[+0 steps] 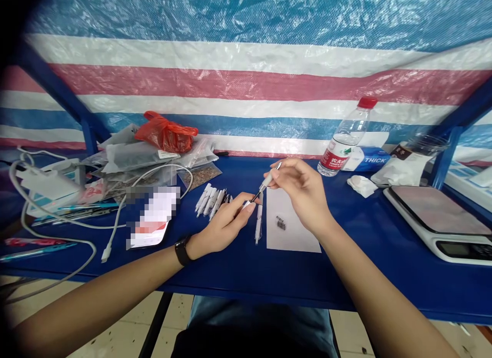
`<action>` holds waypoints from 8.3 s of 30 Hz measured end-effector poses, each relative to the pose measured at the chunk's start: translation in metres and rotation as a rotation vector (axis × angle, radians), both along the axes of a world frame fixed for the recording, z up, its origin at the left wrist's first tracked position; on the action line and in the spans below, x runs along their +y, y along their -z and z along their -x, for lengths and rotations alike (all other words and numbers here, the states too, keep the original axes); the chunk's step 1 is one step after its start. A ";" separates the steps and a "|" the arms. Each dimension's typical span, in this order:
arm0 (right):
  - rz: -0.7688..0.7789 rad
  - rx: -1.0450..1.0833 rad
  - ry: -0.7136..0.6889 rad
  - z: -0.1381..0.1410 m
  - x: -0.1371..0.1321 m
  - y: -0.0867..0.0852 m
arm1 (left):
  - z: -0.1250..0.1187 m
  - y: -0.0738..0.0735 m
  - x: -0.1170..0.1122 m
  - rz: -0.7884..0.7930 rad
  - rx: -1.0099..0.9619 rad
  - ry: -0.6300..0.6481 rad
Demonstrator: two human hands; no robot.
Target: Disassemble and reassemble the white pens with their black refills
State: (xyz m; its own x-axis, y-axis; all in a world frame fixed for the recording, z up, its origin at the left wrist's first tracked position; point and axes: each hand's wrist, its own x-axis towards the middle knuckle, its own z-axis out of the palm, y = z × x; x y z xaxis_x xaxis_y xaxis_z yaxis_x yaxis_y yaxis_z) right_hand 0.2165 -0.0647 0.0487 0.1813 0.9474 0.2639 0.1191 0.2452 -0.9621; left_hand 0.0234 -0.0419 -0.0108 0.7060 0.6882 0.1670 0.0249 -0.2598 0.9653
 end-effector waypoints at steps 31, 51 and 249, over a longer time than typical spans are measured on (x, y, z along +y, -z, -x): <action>0.239 -0.325 -0.085 0.010 -0.006 0.002 | 0.007 0.006 0.014 -0.554 0.250 -0.318; 0.386 -0.444 -0.021 0.009 -0.008 0.005 | 0.006 0.002 0.010 -0.572 0.310 -0.233; 0.761 -1.136 -0.316 0.037 -0.026 0.000 | 0.015 -0.011 0.020 -0.243 -0.043 -0.002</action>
State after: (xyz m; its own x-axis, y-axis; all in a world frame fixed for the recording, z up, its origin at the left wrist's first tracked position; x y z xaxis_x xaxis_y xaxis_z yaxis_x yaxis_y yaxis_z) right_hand 0.1797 -0.0904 0.0487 -0.0265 0.8830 -0.4686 0.9501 -0.1234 -0.2863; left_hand 0.0080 -0.0223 0.0000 0.6932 0.6255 0.3582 -0.0143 -0.4849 0.8745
